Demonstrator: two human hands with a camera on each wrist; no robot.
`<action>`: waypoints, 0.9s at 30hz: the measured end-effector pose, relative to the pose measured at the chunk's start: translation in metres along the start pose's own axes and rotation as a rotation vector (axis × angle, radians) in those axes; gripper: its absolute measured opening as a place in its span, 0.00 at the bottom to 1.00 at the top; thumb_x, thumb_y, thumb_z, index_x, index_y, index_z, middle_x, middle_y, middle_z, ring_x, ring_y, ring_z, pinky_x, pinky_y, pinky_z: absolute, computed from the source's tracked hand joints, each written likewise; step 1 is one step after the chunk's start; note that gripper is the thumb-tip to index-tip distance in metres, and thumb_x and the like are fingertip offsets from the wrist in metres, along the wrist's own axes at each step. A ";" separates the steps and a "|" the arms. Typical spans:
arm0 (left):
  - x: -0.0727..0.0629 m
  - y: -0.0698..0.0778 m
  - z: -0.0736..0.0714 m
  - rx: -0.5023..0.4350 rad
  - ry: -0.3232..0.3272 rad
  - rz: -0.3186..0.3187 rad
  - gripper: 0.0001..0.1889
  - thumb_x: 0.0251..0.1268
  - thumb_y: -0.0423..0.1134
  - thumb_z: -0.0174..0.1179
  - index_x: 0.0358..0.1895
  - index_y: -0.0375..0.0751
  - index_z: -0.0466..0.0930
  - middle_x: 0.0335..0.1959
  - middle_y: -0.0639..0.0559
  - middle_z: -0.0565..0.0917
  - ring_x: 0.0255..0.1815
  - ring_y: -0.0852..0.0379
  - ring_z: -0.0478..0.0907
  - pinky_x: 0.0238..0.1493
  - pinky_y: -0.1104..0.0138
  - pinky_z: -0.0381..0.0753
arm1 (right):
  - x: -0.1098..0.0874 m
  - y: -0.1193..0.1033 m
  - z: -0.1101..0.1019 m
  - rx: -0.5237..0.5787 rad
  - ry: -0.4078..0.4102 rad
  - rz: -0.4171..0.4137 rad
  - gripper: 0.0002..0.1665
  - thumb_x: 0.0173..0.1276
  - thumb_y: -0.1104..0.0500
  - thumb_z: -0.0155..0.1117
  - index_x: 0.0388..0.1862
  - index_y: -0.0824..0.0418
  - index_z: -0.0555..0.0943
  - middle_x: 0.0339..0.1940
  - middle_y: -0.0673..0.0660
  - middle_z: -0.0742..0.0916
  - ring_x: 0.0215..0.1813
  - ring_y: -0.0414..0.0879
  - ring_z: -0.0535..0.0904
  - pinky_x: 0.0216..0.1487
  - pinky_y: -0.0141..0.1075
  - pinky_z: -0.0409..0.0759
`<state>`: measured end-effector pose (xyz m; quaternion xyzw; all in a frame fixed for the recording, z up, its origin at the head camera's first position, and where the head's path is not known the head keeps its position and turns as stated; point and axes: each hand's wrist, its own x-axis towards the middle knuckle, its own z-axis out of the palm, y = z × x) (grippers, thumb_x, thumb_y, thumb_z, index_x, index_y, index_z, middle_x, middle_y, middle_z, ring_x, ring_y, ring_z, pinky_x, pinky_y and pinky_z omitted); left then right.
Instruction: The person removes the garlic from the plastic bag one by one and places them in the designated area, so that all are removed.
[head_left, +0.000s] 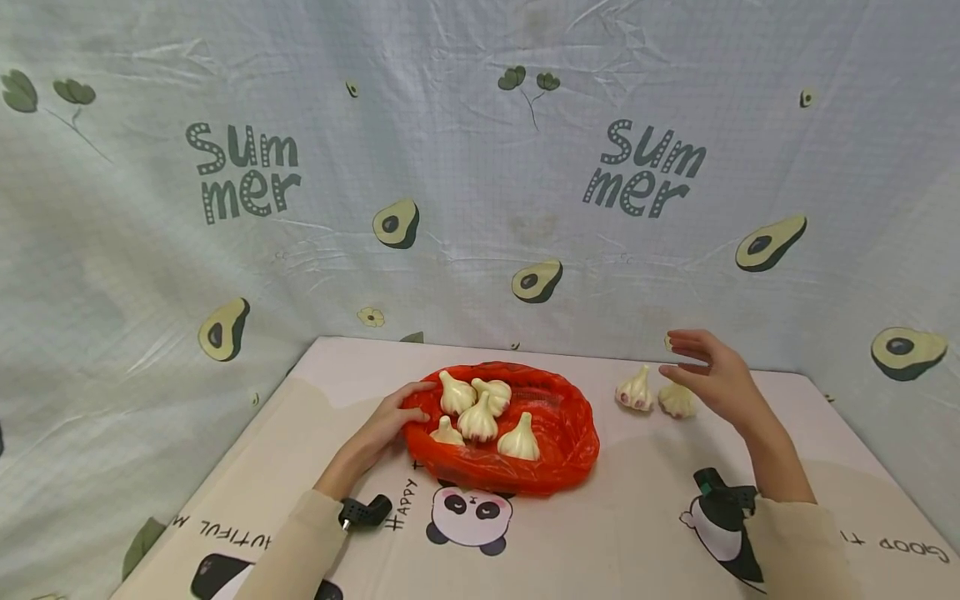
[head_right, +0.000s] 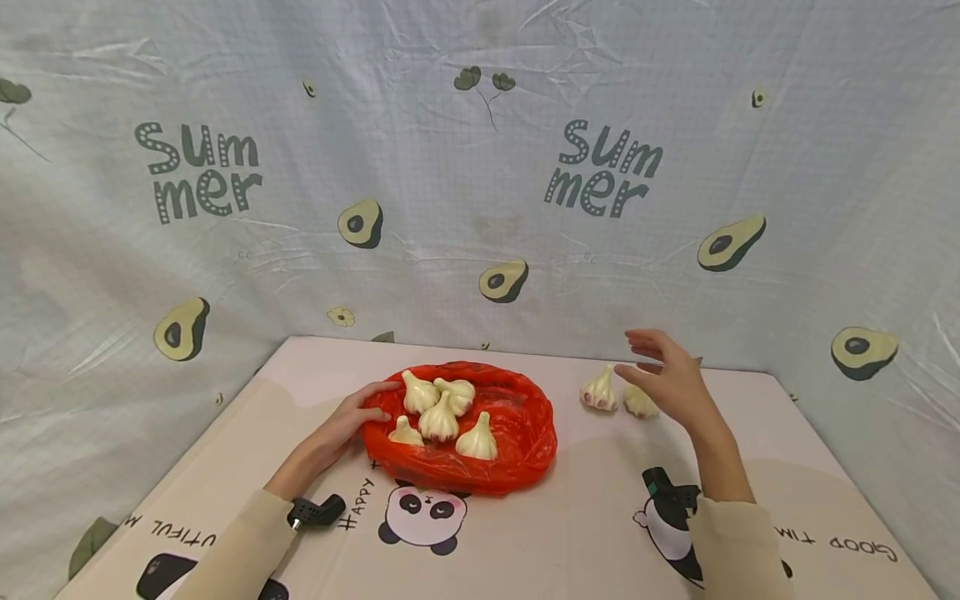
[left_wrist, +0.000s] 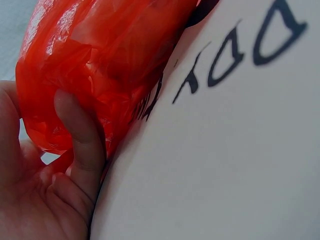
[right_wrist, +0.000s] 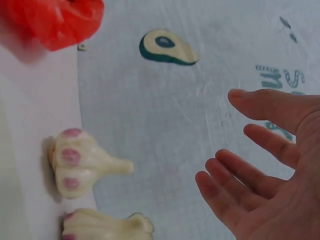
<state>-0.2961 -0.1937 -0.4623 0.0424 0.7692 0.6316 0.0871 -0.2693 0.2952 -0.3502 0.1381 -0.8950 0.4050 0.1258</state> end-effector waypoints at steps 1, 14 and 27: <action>0.000 0.000 0.000 0.002 -0.002 0.002 0.32 0.64 0.32 0.55 0.74 0.45 0.71 0.81 0.40 0.63 0.77 0.37 0.65 0.78 0.45 0.67 | 0.000 -0.003 0.001 0.007 0.000 -0.014 0.37 0.72 0.54 0.69 0.74 0.66 0.68 0.70 0.72 0.77 0.70 0.67 0.73 0.55 0.12 0.74; -0.002 0.002 0.001 0.005 -0.007 0.000 0.32 0.64 0.32 0.55 0.74 0.45 0.71 0.81 0.39 0.62 0.78 0.36 0.63 0.79 0.44 0.66 | 0.007 -0.031 0.027 0.066 -0.088 -0.051 0.33 0.73 0.56 0.68 0.73 0.64 0.70 0.69 0.67 0.78 0.70 0.63 0.75 0.66 0.34 0.82; -0.002 0.000 0.001 -0.002 0.002 -0.001 0.31 0.64 0.32 0.55 0.74 0.45 0.71 0.81 0.39 0.61 0.79 0.36 0.61 0.80 0.42 0.62 | 0.023 -0.057 0.067 0.070 -0.217 -0.108 0.31 0.70 0.59 0.70 0.70 0.62 0.73 0.67 0.65 0.82 0.67 0.63 0.80 0.65 0.56 0.82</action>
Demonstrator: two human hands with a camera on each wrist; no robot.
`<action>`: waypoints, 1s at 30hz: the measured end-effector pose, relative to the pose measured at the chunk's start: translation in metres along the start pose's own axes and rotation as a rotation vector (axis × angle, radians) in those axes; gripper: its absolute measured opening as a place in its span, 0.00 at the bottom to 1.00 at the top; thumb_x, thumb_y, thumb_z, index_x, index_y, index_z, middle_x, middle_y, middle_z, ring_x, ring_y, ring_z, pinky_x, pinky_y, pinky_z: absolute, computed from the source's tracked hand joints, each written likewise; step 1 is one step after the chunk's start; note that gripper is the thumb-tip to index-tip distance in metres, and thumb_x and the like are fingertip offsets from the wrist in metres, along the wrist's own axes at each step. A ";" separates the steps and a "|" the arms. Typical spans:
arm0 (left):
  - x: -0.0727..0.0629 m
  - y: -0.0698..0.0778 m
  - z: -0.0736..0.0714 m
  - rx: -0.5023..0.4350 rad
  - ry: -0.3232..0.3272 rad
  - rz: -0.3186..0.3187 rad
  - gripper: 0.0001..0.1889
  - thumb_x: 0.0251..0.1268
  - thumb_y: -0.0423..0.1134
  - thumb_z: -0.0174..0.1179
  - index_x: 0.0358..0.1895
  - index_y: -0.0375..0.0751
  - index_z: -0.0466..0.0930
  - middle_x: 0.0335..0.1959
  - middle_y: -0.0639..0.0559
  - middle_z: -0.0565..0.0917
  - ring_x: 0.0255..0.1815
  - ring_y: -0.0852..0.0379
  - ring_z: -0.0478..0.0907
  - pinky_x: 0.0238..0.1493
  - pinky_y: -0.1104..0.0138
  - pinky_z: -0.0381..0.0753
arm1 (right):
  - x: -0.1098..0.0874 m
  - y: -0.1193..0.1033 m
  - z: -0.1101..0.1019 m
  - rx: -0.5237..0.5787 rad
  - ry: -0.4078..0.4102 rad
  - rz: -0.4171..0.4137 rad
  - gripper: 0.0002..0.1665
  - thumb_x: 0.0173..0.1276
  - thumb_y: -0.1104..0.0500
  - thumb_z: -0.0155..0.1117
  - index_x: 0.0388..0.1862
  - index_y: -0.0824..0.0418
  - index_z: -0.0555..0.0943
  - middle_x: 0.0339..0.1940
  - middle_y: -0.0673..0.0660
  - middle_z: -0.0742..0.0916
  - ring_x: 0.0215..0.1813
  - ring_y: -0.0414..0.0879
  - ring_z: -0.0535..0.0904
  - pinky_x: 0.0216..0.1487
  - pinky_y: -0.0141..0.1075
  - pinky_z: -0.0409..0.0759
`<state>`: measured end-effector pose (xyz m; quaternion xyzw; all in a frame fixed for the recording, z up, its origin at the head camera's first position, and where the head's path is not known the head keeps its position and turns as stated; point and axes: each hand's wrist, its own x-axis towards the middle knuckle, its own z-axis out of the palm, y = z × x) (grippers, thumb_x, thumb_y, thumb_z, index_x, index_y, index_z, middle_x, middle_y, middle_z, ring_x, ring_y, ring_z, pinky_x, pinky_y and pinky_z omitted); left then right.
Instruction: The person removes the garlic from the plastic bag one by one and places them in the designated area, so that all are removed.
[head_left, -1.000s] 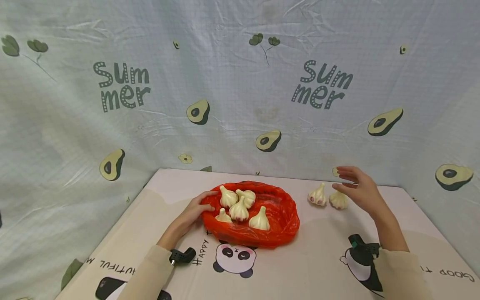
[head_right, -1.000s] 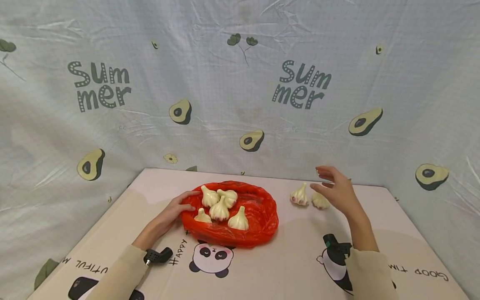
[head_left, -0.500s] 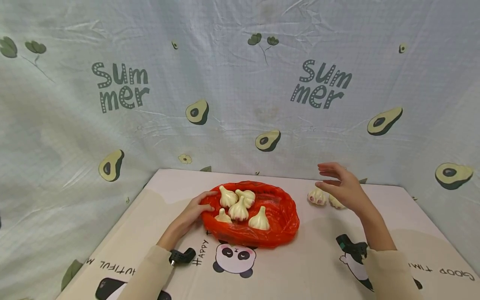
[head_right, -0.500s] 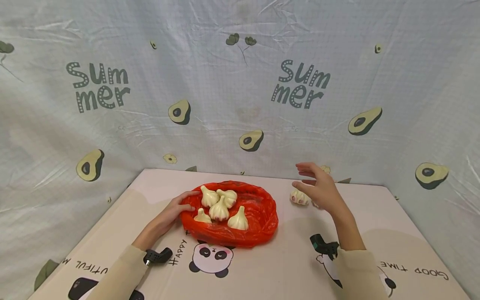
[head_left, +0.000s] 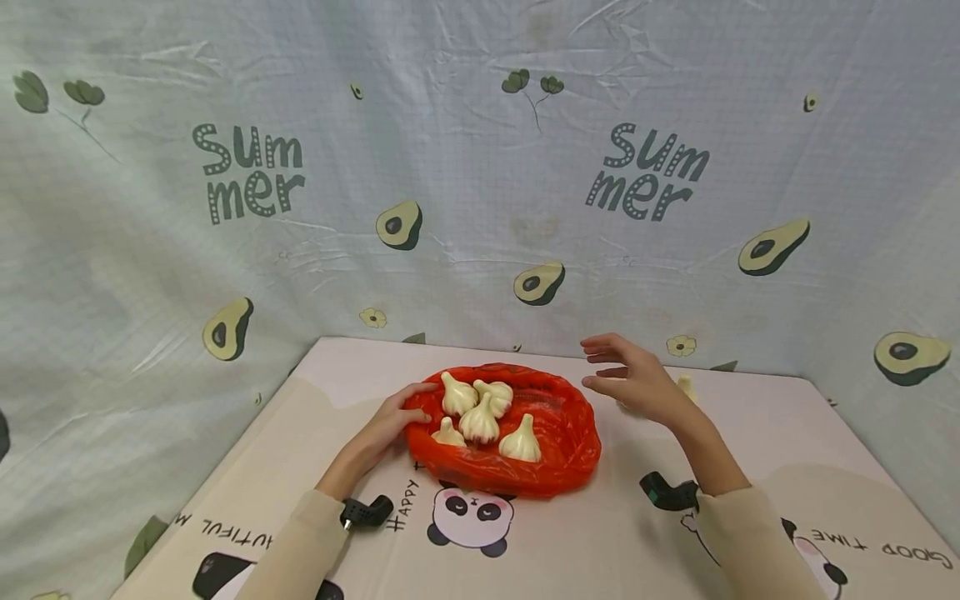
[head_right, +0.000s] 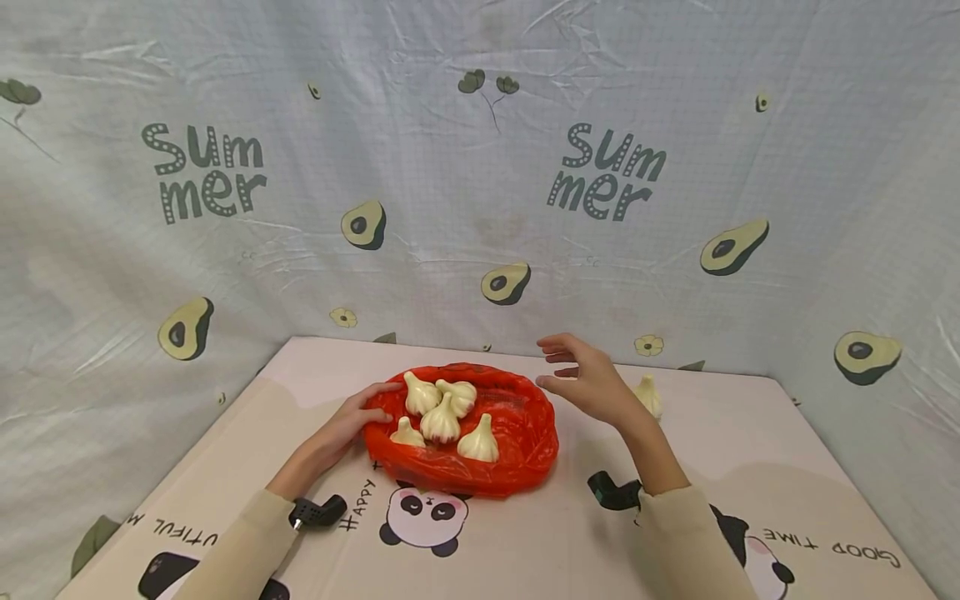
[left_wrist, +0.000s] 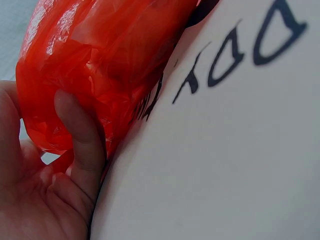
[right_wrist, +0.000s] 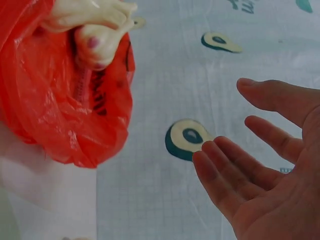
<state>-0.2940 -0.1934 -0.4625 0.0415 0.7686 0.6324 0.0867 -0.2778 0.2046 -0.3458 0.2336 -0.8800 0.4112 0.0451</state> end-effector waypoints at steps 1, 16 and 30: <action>0.000 0.000 0.000 0.001 0.002 -0.001 0.31 0.64 0.32 0.55 0.73 0.45 0.71 0.81 0.39 0.62 0.79 0.36 0.61 0.80 0.42 0.62 | 0.002 -0.001 0.002 0.004 -0.013 -0.004 0.31 0.69 0.58 0.70 0.69 0.61 0.74 0.66 0.65 0.82 0.66 0.63 0.80 0.65 0.56 0.82; 0.000 0.001 0.000 0.002 -0.005 0.003 0.31 0.64 0.32 0.55 0.74 0.45 0.71 0.81 0.38 0.62 0.78 0.36 0.63 0.79 0.44 0.65 | 0.018 -0.006 0.036 0.076 -0.278 -0.026 0.28 0.69 0.58 0.69 0.66 0.61 0.75 0.65 0.69 0.82 0.67 0.67 0.78 0.65 0.56 0.83; 0.000 0.000 -0.001 0.005 -0.004 -0.004 0.31 0.64 0.32 0.55 0.74 0.46 0.72 0.80 0.39 0.63 0.76 0.36 0.66 0.78 0.44 0.68 | 0.021 -0.005 0.060 -0.023 -0.454 0.023 0.30 0.69 0.55 0.70 0.66 0.66 0.77 0.59 0.63 0.86 0.62 0.59 0.82 0.60 0.48 0.87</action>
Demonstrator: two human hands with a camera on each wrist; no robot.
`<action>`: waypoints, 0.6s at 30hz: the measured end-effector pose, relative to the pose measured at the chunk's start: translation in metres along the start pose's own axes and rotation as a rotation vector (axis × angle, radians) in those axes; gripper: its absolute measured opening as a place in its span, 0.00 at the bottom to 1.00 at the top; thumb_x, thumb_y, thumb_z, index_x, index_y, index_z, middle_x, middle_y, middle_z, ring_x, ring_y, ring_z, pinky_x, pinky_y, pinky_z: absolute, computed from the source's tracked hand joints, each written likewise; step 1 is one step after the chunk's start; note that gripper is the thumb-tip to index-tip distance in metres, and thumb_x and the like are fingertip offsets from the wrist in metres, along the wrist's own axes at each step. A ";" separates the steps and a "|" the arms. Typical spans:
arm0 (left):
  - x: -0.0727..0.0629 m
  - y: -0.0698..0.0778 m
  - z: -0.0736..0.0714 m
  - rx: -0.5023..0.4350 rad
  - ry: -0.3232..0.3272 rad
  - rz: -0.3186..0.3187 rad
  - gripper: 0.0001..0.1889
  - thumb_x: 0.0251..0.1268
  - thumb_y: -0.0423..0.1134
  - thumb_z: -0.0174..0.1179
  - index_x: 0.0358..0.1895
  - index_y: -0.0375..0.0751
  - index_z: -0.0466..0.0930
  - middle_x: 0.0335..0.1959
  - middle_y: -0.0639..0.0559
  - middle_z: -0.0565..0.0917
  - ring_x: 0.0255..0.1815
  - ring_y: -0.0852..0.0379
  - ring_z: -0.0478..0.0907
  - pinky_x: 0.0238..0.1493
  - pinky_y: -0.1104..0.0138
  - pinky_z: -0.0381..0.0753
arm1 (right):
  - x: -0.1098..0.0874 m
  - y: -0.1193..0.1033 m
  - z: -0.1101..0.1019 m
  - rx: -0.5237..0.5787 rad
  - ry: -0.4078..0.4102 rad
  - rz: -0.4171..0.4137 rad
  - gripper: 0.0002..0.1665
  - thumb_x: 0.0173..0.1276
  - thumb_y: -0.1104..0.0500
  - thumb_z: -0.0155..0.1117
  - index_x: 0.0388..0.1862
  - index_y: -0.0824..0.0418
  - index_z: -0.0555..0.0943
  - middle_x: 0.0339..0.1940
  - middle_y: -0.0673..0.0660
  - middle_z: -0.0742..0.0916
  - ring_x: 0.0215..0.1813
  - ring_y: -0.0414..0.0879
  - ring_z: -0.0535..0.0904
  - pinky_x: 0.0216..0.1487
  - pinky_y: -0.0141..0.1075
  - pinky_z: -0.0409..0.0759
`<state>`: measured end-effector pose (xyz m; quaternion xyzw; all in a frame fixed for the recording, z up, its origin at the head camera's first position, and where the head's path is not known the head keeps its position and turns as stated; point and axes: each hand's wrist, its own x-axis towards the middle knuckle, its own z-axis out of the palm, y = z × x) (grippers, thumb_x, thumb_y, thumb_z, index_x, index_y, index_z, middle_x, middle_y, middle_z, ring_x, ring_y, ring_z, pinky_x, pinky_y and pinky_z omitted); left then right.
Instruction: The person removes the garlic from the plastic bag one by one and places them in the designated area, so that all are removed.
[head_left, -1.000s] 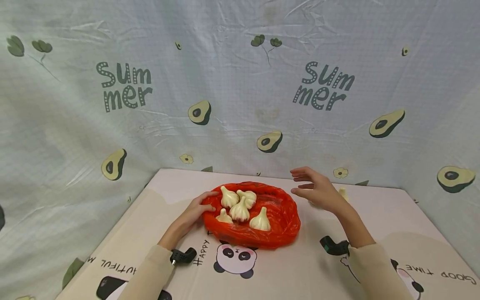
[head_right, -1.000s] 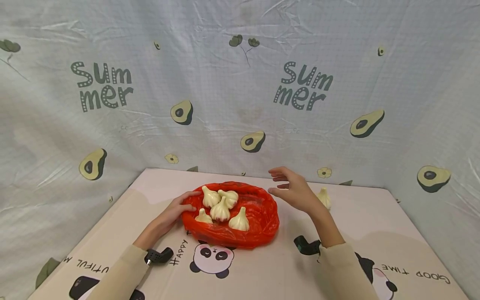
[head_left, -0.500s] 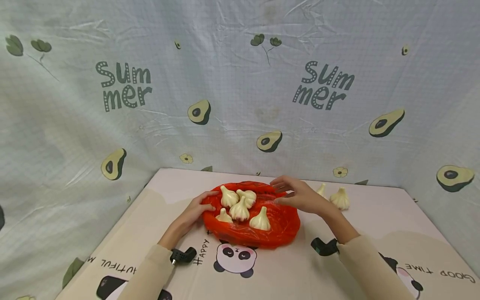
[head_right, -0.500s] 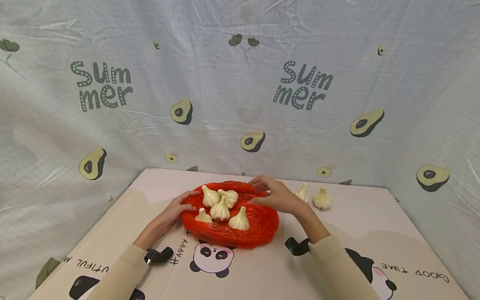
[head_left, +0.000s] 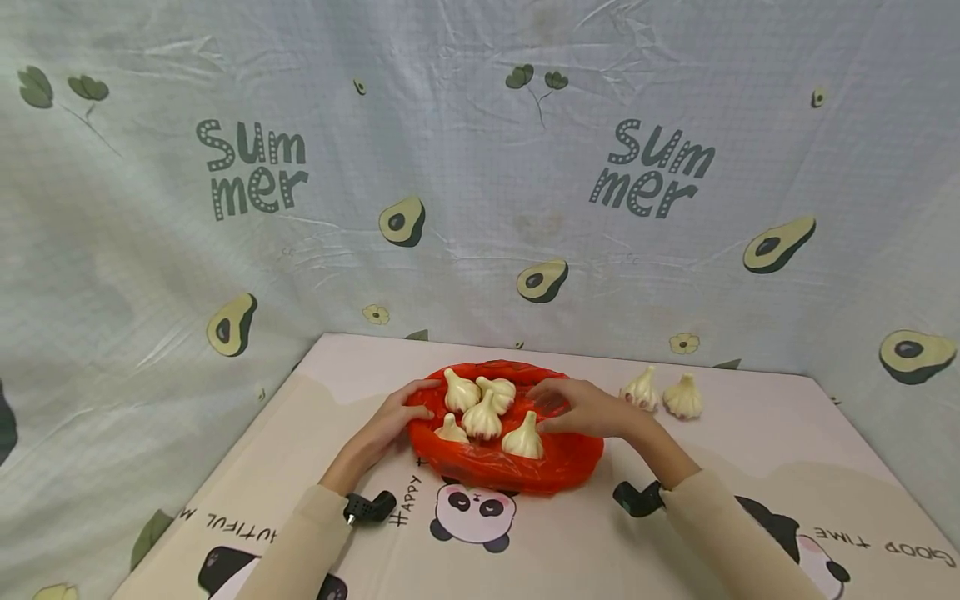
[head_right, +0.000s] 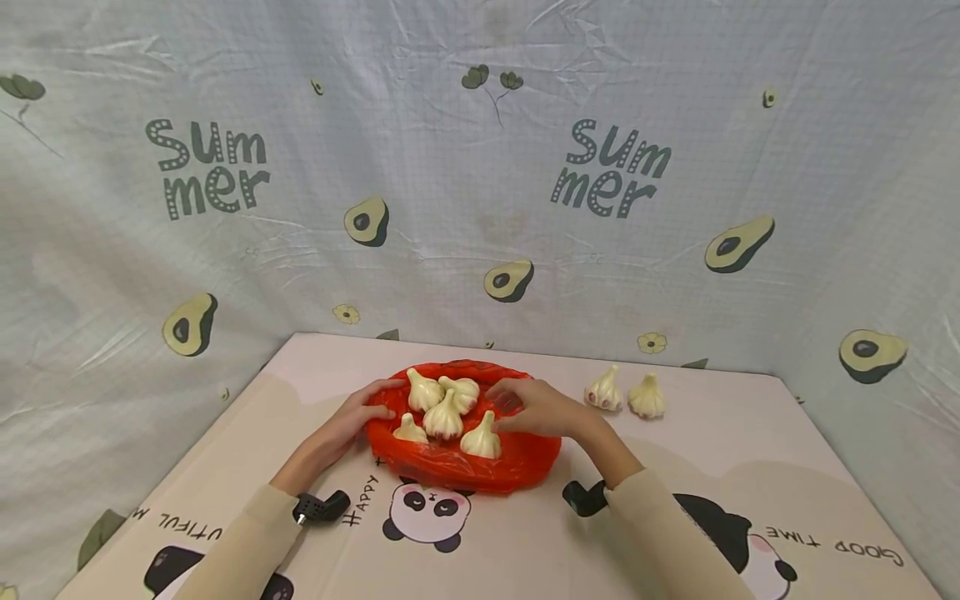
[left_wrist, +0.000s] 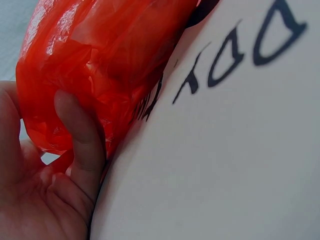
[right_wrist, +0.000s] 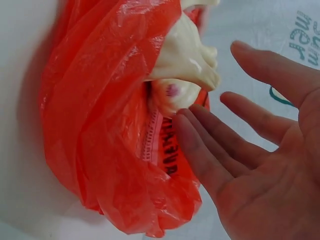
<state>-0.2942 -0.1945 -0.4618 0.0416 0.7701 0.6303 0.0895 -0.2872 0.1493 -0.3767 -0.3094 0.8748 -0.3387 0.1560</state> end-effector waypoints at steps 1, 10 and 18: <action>0.000 0.000 0.000 -0.002 0.000 0.001 0.31 0.64 0.32 0.55 0.74 0.46 0.72 0.81 0.40 0.63 0.77 0.36 0.65 0.78 0.44 0.68 | 0.001 -0.001 0.001 -0.006 -0.014 0.007 0.31 0.68 0.54 0.70 0.66 0.66 0.77 0.59 0.62 0.86 0.62 0.58 0.82 0.60 0.48 0.87; 0.001 0.000 0.000 -0.010 0.004 -0.012 0.32 0.64 0.32 0.55 0.74 0.47 0.71 0.81 0.40 0.63 0.77 0.37 0.65 0.78 0.45 0.67 | 0.006 -0.006 0.009 -0.084 -0.081 0.044 0.35 0.67 0.51 0.72 0.68 0.65 0.75 0.60 0.61 0.85 0.60 0.56 0.83 0.61 0.49 0.86; 0.001 0.000 0.000 -0.002 0.003 -0.006 0.32 0.64 0.32 0.55 0.74 0.47 0.72 0.81 0.40 0.63 0.77 0.37 0.65 0.78 0.44 0.67 | 0.009 -0.005 0.017 -0.062 -0.086 0.065 0.35 0.65 0.52 0.73 0.68 0.62 0.74 0.61 0.58 0.84 0.58 0.53 0.82 0.60 0.48 0.85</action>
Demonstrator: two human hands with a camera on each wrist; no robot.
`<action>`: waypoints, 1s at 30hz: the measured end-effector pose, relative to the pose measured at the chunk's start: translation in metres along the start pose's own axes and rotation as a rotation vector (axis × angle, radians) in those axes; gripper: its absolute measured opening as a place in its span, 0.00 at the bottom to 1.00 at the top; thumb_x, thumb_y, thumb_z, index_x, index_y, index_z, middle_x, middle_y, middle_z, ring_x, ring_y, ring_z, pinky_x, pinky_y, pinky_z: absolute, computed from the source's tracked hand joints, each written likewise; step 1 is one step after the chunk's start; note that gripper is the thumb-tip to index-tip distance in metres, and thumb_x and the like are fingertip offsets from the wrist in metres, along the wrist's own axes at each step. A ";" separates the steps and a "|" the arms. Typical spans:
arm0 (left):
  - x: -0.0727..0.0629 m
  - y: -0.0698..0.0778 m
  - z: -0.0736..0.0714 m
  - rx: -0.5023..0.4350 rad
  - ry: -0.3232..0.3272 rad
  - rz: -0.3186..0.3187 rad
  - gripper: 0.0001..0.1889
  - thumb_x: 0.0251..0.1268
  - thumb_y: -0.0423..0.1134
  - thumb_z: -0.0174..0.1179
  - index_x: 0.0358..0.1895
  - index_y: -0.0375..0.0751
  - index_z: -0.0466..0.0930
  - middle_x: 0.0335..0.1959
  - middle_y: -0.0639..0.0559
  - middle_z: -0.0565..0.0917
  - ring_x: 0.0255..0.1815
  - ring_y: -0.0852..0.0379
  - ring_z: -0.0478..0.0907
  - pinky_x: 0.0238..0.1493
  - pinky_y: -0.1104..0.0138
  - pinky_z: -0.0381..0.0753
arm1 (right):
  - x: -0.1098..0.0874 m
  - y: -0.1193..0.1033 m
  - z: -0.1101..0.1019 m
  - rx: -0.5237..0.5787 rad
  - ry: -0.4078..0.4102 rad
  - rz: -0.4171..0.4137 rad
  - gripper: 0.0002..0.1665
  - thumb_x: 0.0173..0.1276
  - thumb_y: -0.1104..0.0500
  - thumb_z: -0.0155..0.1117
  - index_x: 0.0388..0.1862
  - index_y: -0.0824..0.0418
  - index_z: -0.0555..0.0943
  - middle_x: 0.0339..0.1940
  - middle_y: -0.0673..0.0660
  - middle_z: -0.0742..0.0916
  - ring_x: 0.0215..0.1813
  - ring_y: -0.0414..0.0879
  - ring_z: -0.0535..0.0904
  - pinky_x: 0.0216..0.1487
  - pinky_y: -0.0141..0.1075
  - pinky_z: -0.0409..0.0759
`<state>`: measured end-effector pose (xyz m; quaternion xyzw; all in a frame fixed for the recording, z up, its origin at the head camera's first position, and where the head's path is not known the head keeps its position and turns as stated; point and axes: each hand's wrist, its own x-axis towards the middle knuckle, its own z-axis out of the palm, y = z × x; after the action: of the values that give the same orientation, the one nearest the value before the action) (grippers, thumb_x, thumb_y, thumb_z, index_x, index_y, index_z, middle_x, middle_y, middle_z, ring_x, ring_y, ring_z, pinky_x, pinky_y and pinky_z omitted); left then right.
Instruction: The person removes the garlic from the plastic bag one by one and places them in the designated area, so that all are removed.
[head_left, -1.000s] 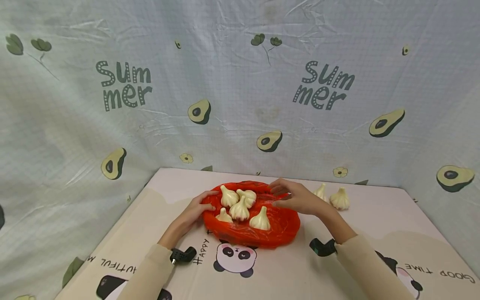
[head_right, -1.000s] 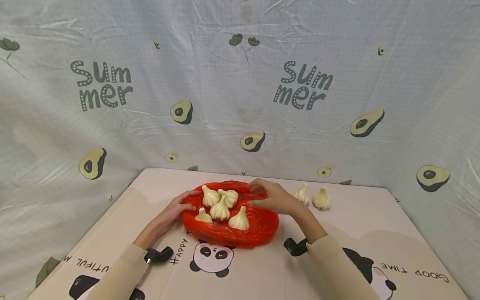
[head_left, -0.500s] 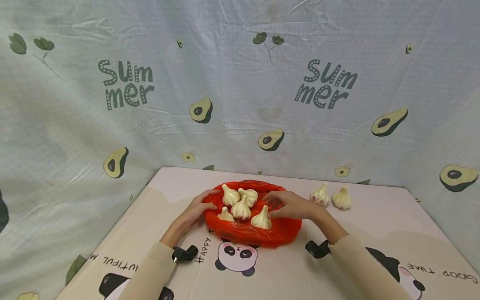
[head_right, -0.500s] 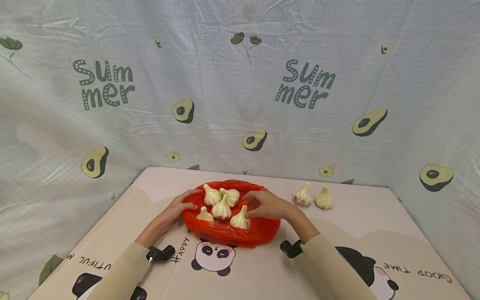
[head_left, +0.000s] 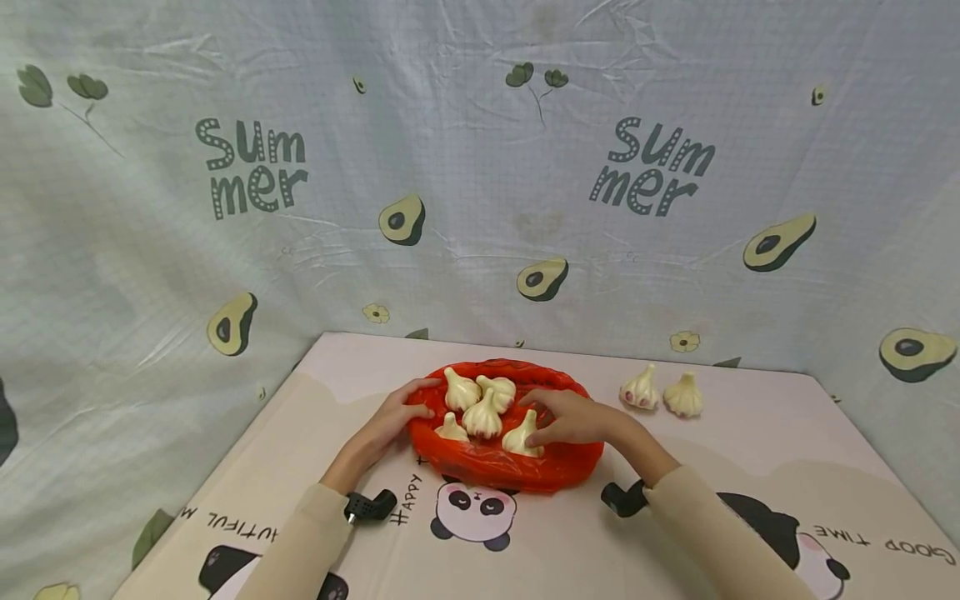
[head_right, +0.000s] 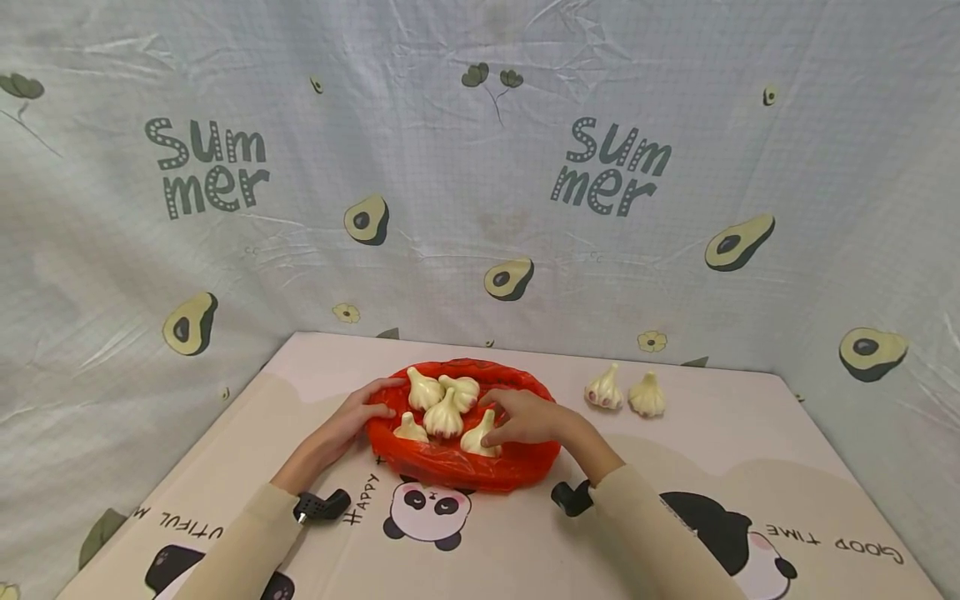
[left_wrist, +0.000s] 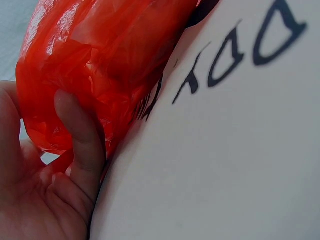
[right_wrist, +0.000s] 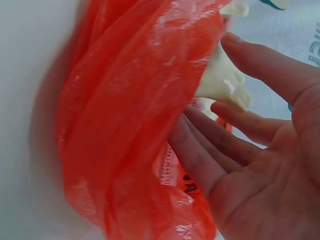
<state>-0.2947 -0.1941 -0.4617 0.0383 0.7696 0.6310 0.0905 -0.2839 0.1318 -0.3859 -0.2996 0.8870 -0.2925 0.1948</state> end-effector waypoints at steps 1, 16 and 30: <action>0.000 0.000 0.000 0.000 0.000 -0.001 0.32 0.64 0.32 0.55 0.74 0.47 0.72 0.81 0.40 0.63 0.77 0.37 0.65 0.78 0.44 0.67 | 0.001 0.001 0.001 0.003 0.000 0.002 0.35 0.65 0.53 0.73 0.68 0.62 0.74 0.61 0.57 0.83 0.57 0.52 0.82 0.60 0.47 0.86; 0.001 0.001 0.000 -0.004 0.001 0.005 0.32 0.64 0.32 0.55 0.74 0.47 0.72 0.81 0.40 0.63 0.78 0.37 0.64 0.79 0.44 0.66 | 0.015 0.009 0.007 0.066 -0.001 0.019 0.33 0.61 0.51 0.78 0.61 0.59 0.77 0.53 0.55 0.84 0.56 0.49 0.78 0.59 0.46 0.85; 0.001 0.000 0.000 0.007 -0.001 0.009 0.32 0.63 0.32 0.56 0.73 0.46 0.72 0.81 0.39 0.63 0.77 0.36 0.64 0.79 0.44 0.66 | 0.020 0.009 0.009 0.041 -0.059 0.003 0.30 0.61 0.48 0.76 0.61 0.55 0.80 0.49 0.50 0.83 0.55 0.48 0.74 0.54 0.42 0.83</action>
<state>-0.2952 -0.1936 -0.4616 0.0425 0.7715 0.6287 0.0881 -0.2980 0.1208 -0.4017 -0.3027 0.8752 -0.3012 0.2274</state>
